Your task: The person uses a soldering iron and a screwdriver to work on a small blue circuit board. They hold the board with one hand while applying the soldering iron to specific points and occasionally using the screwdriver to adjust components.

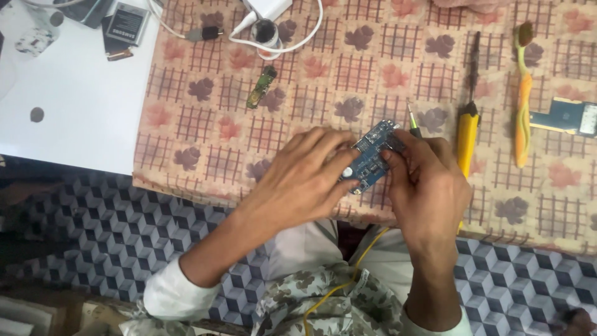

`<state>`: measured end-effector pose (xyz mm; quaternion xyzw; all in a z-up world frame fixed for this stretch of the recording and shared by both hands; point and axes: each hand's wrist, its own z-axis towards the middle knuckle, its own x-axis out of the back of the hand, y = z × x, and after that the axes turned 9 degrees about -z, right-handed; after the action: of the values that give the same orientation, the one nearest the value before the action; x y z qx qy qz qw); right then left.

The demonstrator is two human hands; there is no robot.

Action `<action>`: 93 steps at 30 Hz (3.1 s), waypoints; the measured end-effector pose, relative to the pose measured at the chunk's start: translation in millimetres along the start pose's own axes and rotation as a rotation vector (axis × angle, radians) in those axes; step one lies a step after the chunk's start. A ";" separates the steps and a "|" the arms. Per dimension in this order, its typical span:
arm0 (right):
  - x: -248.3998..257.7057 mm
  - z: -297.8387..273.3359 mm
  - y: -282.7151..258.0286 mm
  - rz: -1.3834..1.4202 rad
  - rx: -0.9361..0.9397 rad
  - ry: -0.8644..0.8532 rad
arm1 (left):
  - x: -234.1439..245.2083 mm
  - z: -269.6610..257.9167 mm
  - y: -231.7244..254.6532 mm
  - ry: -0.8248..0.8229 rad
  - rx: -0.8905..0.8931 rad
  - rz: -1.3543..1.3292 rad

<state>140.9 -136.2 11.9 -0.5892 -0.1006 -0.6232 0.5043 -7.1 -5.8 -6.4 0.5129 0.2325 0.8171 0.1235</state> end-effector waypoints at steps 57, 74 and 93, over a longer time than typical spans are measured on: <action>20.4 -33.6 -13.3 0.106 0.000 -0.120 | 0.5 1.0 25.4 0.207 0.421 -0.130; 31.6 2.4 -23.7 -0.334 0.264 -0.342 | 4.9 11.4 25.3 0.146 0.468 -0.185; 0.4 -51.8 -48.1 -0.204 0.276 0.054 | 14.2 10.5 21.8 0.169 0.422 -0.240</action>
<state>72.2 -151.0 19.9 -0.4840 -0.2309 -0.6670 0.5172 -3.2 -15.6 19.6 0.4258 0.4667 0.7699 0.0899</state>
